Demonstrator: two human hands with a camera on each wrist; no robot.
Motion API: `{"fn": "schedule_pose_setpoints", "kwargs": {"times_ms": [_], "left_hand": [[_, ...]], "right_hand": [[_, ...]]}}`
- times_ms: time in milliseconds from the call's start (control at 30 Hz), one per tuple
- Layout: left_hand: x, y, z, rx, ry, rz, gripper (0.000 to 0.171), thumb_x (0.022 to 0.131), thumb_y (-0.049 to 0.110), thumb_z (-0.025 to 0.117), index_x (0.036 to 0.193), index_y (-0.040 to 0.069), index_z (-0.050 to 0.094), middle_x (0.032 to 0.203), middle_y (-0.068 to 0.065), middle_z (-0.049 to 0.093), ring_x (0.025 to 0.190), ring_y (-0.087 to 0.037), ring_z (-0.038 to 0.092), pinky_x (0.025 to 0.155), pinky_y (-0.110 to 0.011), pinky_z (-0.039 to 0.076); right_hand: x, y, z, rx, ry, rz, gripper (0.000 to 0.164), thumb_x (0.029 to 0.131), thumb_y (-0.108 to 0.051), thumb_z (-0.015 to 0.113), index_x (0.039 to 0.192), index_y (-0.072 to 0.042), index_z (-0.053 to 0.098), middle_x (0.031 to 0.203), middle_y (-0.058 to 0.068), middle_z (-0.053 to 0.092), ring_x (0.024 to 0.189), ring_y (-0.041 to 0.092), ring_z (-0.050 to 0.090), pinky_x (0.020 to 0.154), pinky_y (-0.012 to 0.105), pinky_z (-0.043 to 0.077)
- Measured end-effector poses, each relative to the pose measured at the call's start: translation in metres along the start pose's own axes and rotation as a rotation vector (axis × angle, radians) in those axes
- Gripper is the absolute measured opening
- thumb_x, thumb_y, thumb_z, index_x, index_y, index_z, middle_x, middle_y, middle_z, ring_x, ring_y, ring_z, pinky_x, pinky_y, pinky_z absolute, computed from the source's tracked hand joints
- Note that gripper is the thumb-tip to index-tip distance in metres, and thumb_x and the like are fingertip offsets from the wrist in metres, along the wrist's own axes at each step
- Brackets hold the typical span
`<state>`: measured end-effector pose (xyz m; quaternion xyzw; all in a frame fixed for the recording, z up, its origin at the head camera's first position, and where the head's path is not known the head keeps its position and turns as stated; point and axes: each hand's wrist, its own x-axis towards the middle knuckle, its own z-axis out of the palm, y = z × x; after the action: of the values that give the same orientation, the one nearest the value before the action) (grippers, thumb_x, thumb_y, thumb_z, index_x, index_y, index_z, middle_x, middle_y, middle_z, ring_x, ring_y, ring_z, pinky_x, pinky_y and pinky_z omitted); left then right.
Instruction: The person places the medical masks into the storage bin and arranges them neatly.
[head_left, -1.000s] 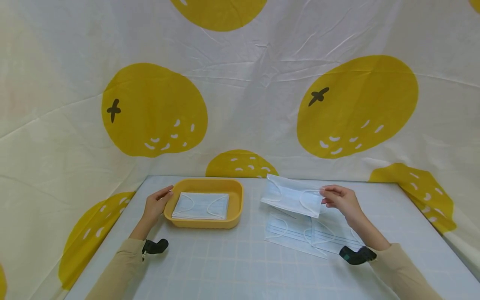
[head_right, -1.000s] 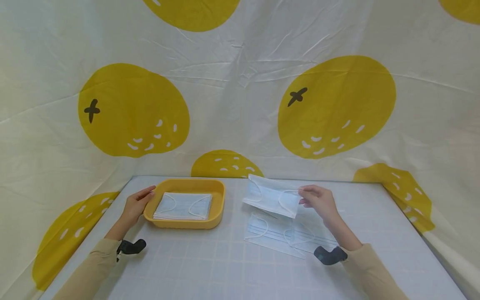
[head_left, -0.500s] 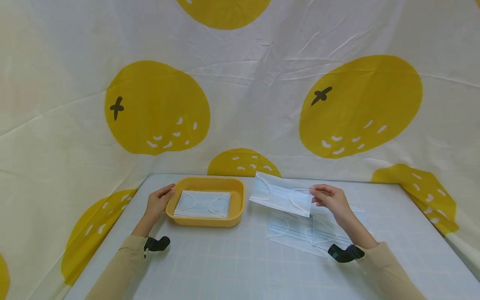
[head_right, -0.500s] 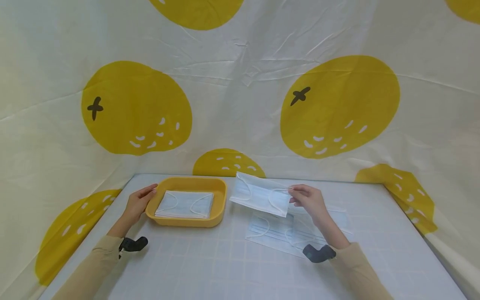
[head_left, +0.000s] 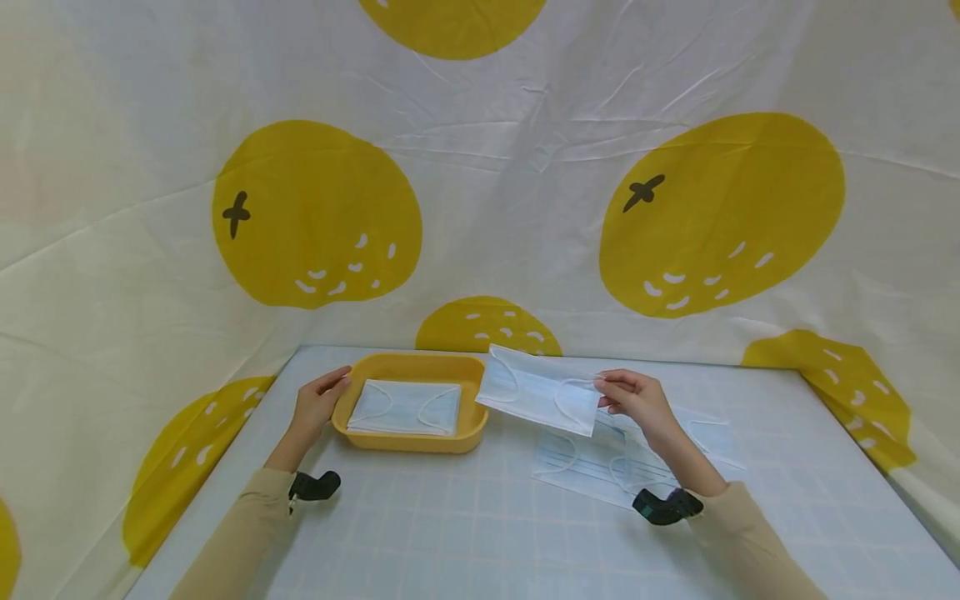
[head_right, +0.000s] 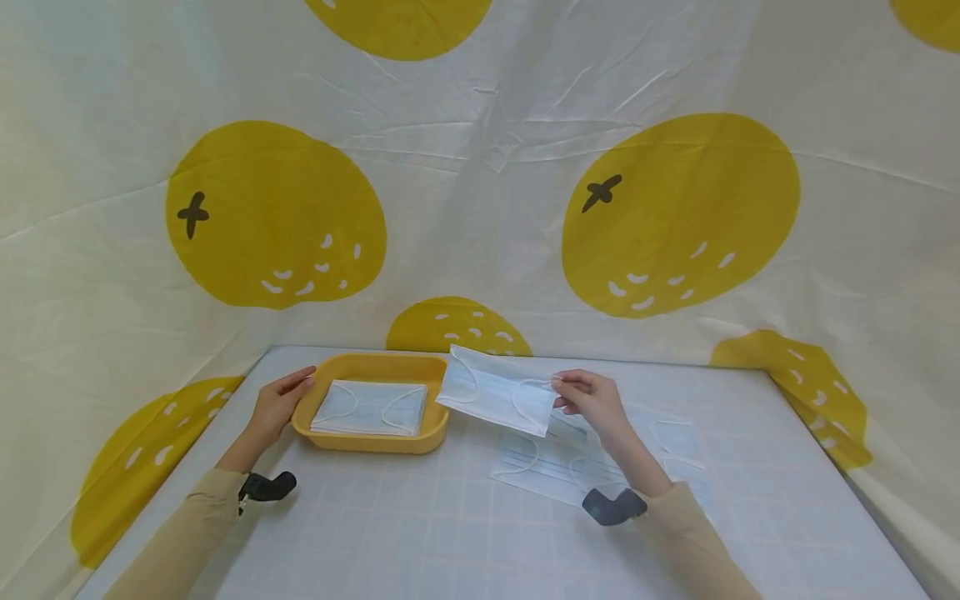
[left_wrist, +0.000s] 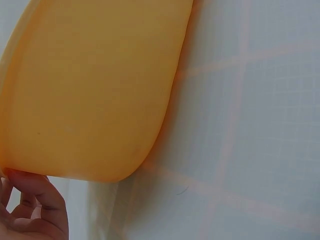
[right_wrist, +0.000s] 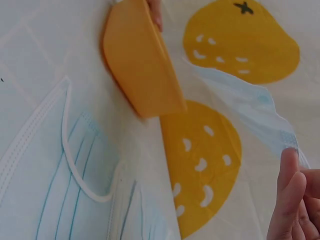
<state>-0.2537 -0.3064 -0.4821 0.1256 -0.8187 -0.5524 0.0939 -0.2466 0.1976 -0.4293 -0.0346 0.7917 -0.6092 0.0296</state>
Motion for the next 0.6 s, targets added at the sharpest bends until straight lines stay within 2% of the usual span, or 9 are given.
{"fn": "schedule_pose_setpoints", "kwargs": {"times_ms": [233, 400, 600], "left_hand": [[-0.001, 0.001, -0.001, -0.009, -0.012, -0.005, 0.045, 0.099, 0.029, 0.052, 0.14, 0.009, 0.05, 0.143, -0.016, 0.049, 0.118, -0.021, 0.049, 0.072, -0.004, 0.044], [0.0, 0.001, 0.0, -0.004, -0.02, -0.02, 0.049, 0.099, 0.033, 0.052, 0.142, 0.01, 0.048, 0.143, -0.017, 0.047, 0.118, -0.022, 0.049, 0.072, -0.006, 0.046], [-0.001, 0.002, -0.002, -0.012, -0.018, -0.033, 0.047, 0.099, 0.031, 0.052, 0.142, 0.011, 0.048, 0.144, -0.015, 0.047, 0.119, -0.021, 0.049, 0.071, -0.005, 0.045]], "right_hand": [[0.004, -0.003, 0.022, 0.018, -0.023, -0.015, 0.042, 0.092, -0.027, 0.065, 0.118, 0.006, 0.06, 0.078, -0.012, 0.069, 0.068, 0.01, 0.066, 0.067, 0.019, 0.054], [0.007, -0.005, 0.034, 0.035, -0.047, -0.031, 0.04, 0.092, -0.025, 0.065, 0.117, 0.006, 0.061, 0.077, -0.011, 0.069, 0.067, 0.009, 0.065, 0.065, 0.019, 0.054], [0.009, -0.008, 0.049, 0.052, -0.085, -0.038, 0.038, 0.093, -0.022, 0.065, 0.117, 0.007, 0.061, 0.079, -0.008, 0.07, 0.069, 0.013, 0.067, 0.065, 0.019, 0.054]]}}
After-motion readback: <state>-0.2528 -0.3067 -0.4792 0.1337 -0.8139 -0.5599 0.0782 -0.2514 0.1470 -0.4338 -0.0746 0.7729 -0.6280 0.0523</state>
